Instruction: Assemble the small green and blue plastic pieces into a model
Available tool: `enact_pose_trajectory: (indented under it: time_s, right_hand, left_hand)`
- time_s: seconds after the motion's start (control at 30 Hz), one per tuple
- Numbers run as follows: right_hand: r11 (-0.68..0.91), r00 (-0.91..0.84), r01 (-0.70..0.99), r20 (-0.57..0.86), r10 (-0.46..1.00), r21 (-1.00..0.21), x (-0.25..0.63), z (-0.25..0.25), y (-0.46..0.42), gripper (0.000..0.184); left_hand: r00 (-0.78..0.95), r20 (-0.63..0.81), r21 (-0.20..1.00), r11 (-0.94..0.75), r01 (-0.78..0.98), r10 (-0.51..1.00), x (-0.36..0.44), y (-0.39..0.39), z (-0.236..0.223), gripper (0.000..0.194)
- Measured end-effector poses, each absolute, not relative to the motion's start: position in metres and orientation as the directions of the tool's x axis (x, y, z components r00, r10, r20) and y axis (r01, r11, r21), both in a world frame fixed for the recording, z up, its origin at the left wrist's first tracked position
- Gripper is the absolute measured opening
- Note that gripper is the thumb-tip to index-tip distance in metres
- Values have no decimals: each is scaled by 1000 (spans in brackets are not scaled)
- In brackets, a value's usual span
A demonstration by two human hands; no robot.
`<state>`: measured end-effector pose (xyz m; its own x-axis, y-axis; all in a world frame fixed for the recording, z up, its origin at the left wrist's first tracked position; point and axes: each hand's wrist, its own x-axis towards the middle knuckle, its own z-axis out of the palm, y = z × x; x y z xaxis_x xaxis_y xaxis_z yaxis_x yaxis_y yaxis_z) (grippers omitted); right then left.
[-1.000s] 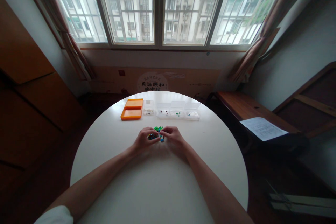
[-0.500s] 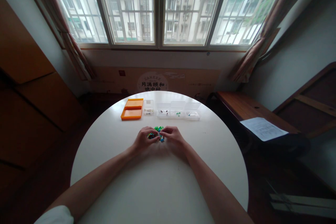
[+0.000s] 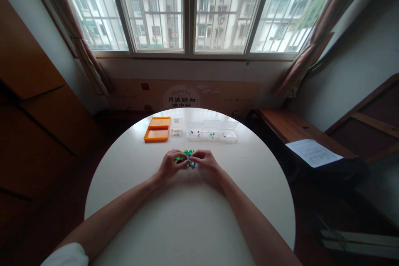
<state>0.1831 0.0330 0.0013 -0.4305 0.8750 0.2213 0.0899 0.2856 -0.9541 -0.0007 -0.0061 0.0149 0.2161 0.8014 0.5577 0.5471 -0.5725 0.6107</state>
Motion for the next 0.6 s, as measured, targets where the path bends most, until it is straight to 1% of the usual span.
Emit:
enact_pose_trajectory:
  time_s: [0.33, 0.6]
  right_hand:
    - [276, -437, 96, 208, 875, -956, 183, 3, 32, 28]
    - [277, -437, 95, 210, 875, -956, 183, 4, 32, 30]
  left_hand:
    - [198, 556, 615, -560, 555, 807, 0, -5, 13, 16]
    - [206, 558, 626, -570, 532, 804, 0, -6, 14, 16]
